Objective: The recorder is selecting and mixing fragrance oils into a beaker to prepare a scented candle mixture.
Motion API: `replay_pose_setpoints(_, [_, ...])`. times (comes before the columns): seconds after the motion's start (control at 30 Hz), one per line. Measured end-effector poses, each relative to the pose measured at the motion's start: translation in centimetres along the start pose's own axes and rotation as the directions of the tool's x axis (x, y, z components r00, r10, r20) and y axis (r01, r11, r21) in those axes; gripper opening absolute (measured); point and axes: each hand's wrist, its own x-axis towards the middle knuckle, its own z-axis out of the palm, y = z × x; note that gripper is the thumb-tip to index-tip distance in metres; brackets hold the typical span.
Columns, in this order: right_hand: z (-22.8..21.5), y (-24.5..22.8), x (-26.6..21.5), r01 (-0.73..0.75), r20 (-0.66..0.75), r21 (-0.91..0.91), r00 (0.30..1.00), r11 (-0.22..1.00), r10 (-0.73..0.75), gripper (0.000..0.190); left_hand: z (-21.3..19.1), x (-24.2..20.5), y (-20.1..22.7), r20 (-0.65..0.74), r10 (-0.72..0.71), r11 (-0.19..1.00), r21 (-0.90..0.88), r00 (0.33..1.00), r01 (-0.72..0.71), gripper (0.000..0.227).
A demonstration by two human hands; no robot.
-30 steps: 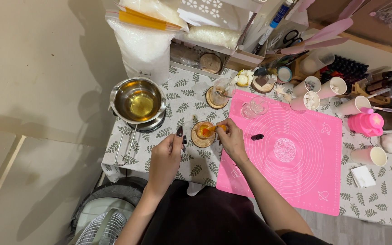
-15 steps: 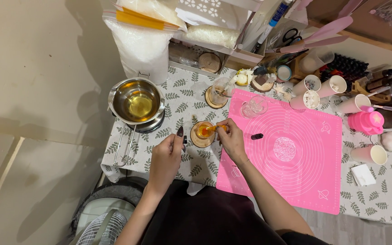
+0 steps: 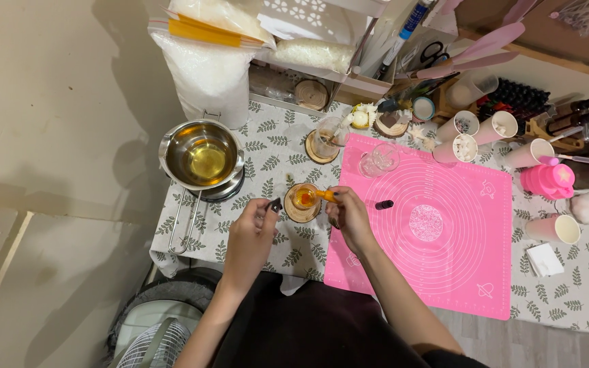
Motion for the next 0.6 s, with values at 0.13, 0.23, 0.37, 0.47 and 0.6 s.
replay_pose_setpoints(0.13, [-0.3,0.3,-0.7,-0.104,0.061,0.212,0.994,0.972,0.093,0.026,1.0,0.6,-0.9,0.035,0.073,0.997,-0.029,0.997,-0.072,0.029])
replay_pose_setpoints(0.23, [-0.3,0.3,-1.6,-0.162,0.146,0.338,0.982,0.927,0.118,0.026,2.0,1.3,-1.3,0.114,0.047,0.988,-0.148,0.992,-0.03,0.03])
replay_pose_setpoints(0.37, [0.9,-0.6,-3.4,-0.181,0.243,0.388,0.966,0.904,0.089,0.024,2.8,2.0,0.7,0.218,-0.046,0.992,-0.106,0.975,0.07,0.026])
replay_pose_setpoints(0.47, [1.6,-1.7,-4.9,-0.146,0.238,0.336,0.969,0.93,0.066,0.023,2.9,2.0,2.9,0.255,-0.08,0.996,0.051,0.964,0.07,0.025])
replay_pose_setpoints(0.6, [2.9,-4.2,-7.2,-0.041,0.254,0.14,0.967,0.989,0.004,0.023,2.8,1.9,3.5,0.24,-0.009,0.984,0.173,0.971,-0.034,0.022])
